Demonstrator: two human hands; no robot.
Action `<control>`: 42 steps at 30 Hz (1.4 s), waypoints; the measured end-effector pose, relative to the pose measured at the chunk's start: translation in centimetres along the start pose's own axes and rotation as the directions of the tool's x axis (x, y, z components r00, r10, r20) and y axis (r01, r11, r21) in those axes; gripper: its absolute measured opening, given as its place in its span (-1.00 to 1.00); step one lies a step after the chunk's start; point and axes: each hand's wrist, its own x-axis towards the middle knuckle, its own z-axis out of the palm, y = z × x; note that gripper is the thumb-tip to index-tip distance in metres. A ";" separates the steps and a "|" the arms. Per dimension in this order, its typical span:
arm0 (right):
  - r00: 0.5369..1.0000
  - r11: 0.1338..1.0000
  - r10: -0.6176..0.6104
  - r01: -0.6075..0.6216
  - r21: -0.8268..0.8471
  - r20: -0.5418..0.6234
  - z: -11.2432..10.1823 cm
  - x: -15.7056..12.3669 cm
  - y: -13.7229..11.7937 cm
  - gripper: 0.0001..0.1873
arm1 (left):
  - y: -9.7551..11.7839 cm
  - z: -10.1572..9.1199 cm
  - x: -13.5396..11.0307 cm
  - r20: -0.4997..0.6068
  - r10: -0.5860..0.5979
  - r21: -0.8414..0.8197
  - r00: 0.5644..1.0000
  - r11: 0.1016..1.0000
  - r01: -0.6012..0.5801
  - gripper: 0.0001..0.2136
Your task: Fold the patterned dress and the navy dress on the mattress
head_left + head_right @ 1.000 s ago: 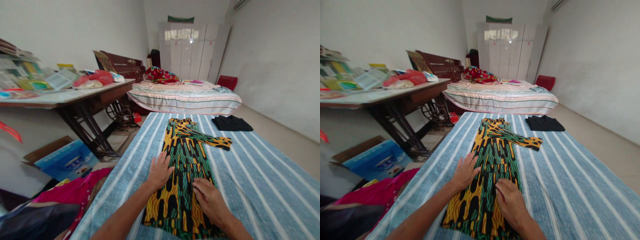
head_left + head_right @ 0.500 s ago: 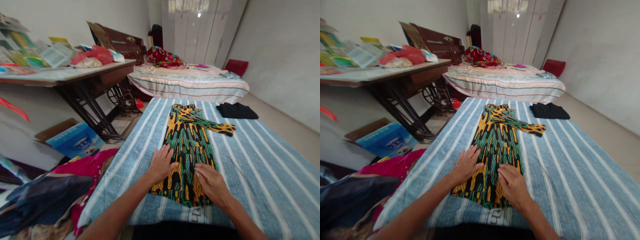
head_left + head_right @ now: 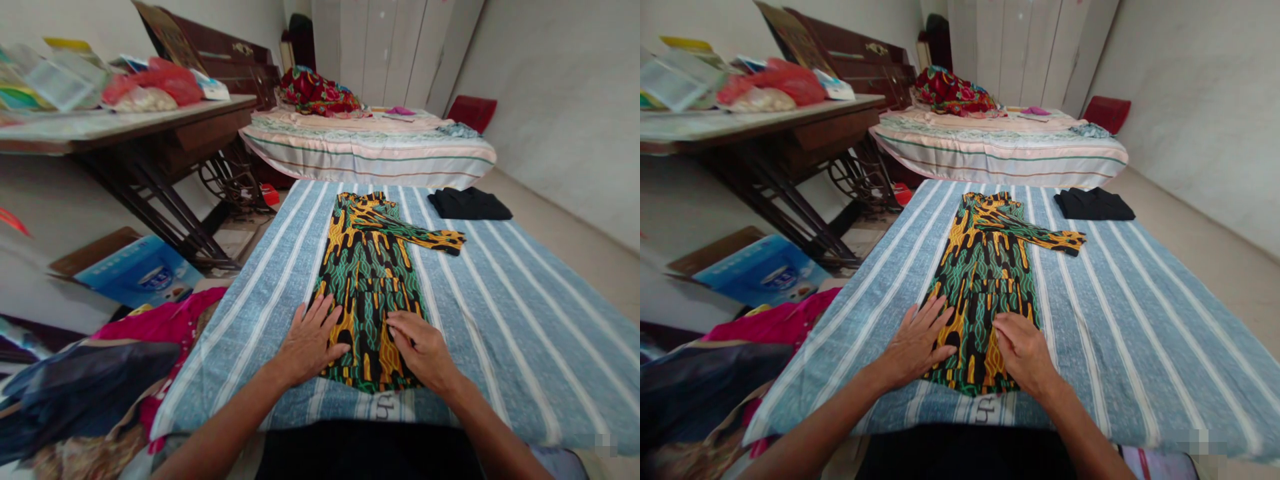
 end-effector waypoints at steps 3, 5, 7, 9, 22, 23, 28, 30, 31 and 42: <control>0.997 0.999 -0.055 0.055 0.000 0.059 0.6 -0.1 -0.8 -0.76 | -0.1 0.1 -0.5 -0.001 -0.011 -0.004 1.000 1.000 0.011 -0.37; 0.985 0.993 -0.111 0.114 -0.014 0.129 1.1 -0.1 -1.7 -0.75 | -0.1 0.2 -0.7 -0.001 -0.020 -0.003 1.000 1.000 0.020 -0.37; 0.962 0.984 -0.159 0.172 -0.038 0.221 1.8 -0.1 -2.8 -0.74 | -0.3 0.3 -0.9 -0.003 -0.024 0.000 1.000 1.000 0.024 -0.38; 0.933 0.974 -0.176 0.210 -0.078 0.314 2.5 -0.1 -3.6 -0.73 | -0.4 0.3 -1.0 0.001 -0.021 0.002 1.000 1.000 0.021 -0.39; 0.871 0.932 -0.237 0.330 -0.154 0.431 5.3 -0.4 -3.1 -0.80 | -1.0 0.7 -1.6 -0.031 -0.012 0.000 0.999 1.000 0.012 -0.38; 0.881 0.930 -0.257 0.337 -0.144 0.396 5.6 -0.5 -2.9 -0.83 | -1.0 0.7 -1.6 -0.018 -0.013 -0.010 1.000 1.000 0.013 -0.38; 0.931 0.939 -0.335 0.343 -0.027 0.146 5.7 0.5 -2.0 -0.88 | -1.7 -0.6 0.2 -0.035 -0.118 -0.039 0.992 0.992 0.117 -0.55; 0.948 0.957 -0.288 0.289 0.014 0.136 4.5 1.9 -1.5 -0.83 | -2.0 -1.6 2.4 -0.083 -0.144 -0.045 0.986 0.989 0.141 -0.61; 0.958 0.968 -0.250 0.250 0.018 0.142 3.7 2.6 -1.0 -0.80 | -2.2 -2.2 3.9 -0.103 -0.141 -0.050 0.985 0.989 0.136 -0.62; 0.934 0.809 0.313 -0.358 -0.467 -0.174 -5.1 8.7 14.8 -0.71 | -5.2 -0.7 17.4 -0.161 -0.277 0.068 0.947 0.955 0.290 -0.42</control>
